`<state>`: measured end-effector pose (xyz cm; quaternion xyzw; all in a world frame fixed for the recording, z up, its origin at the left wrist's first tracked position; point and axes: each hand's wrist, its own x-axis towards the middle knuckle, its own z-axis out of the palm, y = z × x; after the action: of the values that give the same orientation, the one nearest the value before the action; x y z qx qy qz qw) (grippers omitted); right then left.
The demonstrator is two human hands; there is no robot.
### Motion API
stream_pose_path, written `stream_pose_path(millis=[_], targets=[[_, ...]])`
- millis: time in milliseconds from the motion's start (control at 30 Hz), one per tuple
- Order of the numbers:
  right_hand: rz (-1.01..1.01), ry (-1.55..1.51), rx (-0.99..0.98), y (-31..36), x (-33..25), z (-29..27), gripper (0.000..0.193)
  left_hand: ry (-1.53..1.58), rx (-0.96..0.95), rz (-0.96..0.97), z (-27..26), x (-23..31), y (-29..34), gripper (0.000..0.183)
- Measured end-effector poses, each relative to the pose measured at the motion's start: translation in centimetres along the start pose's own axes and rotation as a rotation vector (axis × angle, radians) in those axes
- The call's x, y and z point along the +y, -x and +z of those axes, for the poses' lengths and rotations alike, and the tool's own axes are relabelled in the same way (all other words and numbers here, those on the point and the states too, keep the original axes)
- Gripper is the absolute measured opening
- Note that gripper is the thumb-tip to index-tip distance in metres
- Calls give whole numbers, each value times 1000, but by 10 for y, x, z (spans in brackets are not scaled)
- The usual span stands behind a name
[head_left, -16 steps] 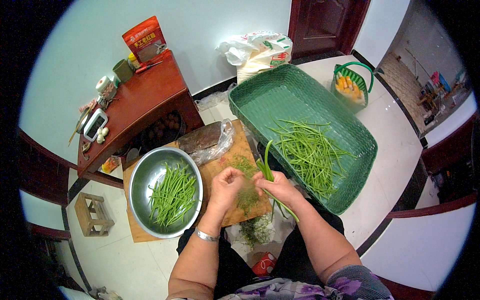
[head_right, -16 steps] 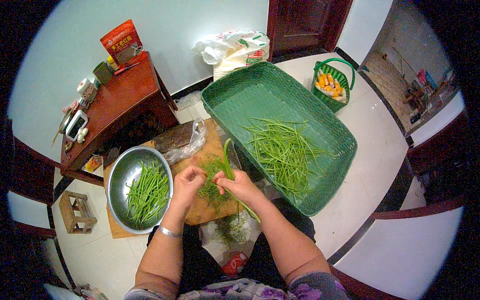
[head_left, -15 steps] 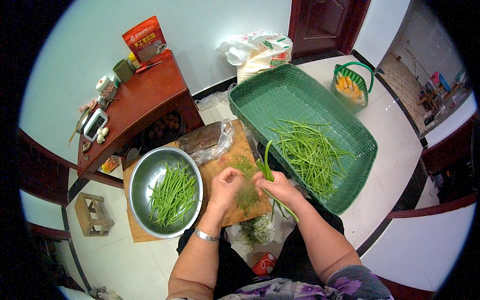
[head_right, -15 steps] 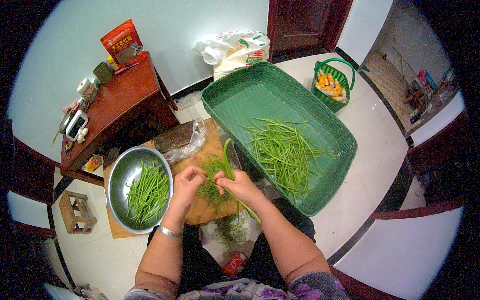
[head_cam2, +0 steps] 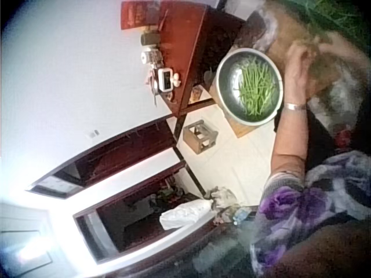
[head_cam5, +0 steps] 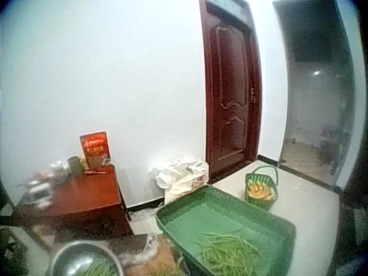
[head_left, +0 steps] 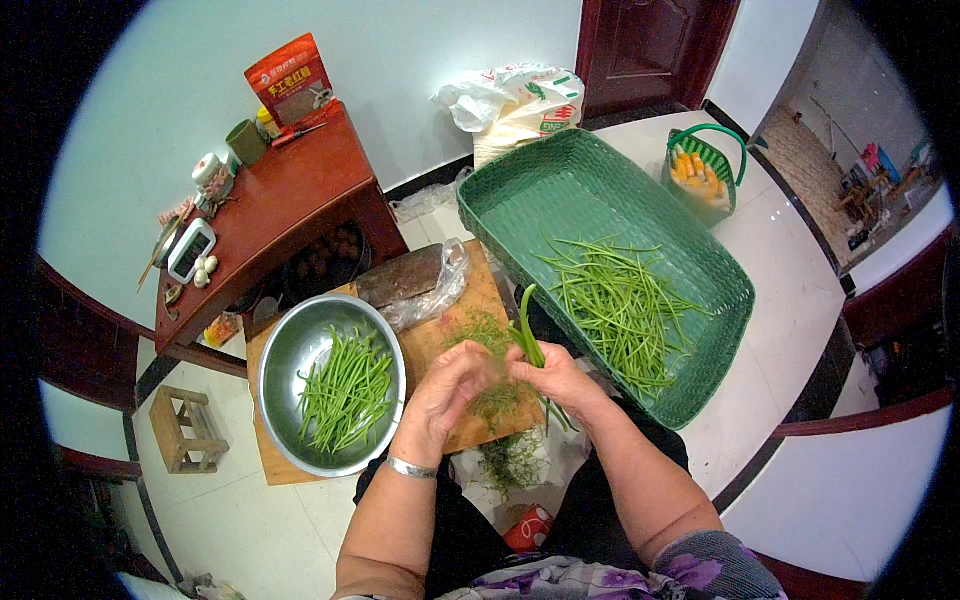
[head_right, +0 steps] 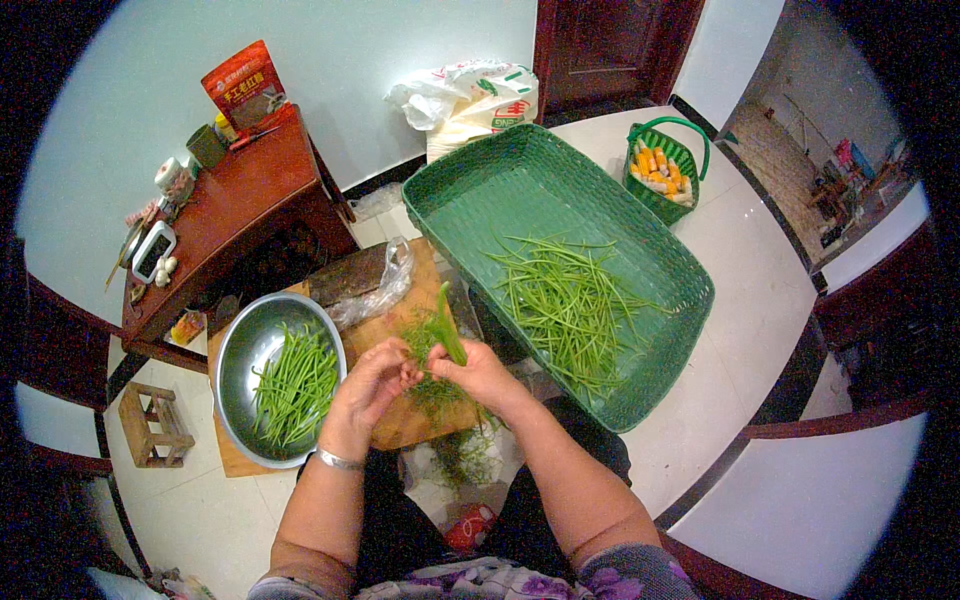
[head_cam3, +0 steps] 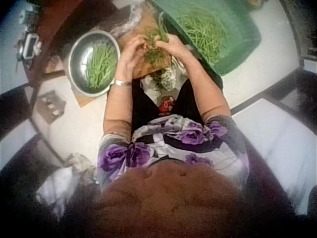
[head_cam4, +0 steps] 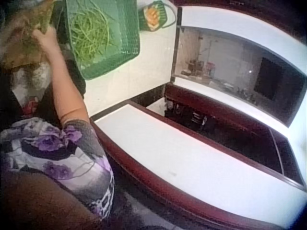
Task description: The person strips the ends and strings from green beans by hand, placing the cleaned beans into a plastic bag on their lap.
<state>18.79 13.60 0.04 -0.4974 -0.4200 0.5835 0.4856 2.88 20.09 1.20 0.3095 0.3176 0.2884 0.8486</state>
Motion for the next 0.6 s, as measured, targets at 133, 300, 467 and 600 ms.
stream_pose_path(millis=[133,300,467,600], targets=[[92,-90,6,4,-11,2,10,-190,41,31,2,0,0,5],[106,-197,96,2,-9,1,16,-301,71,57,4,-2,-1,3],[115,-234,91,0,-4,0,15,-341,62,95,2,0,0,4],[181,-343,94,2,-7,-2,16,-395,52,152,5,-3,1,4]])
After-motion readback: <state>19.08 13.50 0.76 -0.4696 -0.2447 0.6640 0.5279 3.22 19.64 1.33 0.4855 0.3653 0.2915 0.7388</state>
